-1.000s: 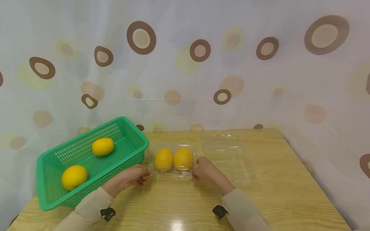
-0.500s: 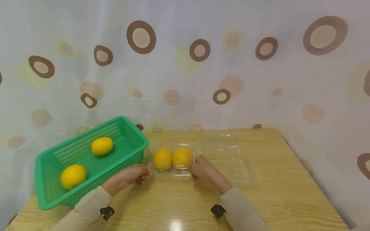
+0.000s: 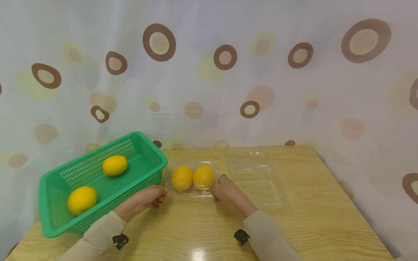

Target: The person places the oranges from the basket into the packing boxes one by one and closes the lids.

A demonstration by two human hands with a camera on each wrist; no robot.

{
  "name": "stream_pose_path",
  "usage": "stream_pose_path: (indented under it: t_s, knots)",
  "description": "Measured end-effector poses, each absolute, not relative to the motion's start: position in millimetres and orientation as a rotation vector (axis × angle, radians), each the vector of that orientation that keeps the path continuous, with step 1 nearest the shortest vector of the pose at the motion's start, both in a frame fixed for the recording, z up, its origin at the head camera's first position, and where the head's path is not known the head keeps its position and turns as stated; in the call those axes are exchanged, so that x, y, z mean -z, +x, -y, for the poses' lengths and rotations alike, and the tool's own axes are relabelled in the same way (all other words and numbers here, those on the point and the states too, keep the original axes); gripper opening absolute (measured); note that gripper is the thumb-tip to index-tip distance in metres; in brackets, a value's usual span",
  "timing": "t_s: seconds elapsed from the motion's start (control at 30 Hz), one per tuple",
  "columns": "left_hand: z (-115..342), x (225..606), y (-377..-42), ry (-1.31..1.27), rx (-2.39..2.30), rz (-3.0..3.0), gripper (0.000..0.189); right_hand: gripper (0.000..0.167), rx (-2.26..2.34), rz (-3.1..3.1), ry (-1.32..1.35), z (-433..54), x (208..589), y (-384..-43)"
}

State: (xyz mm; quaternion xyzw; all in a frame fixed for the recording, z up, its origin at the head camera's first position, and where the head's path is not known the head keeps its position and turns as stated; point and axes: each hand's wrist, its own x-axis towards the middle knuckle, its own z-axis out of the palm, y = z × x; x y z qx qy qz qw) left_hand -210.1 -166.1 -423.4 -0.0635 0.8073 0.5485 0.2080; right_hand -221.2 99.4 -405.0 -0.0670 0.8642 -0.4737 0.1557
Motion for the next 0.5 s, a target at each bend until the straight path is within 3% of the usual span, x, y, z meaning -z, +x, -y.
stream_pose_path:
  t_s: [0.5]
  knots:
    - [176.5,425.4,-206.5,-0.226,-1.555,-2.258,0.024,0.038,1.360,-2.470,-0.186,-85.7,407.6,-228.7]
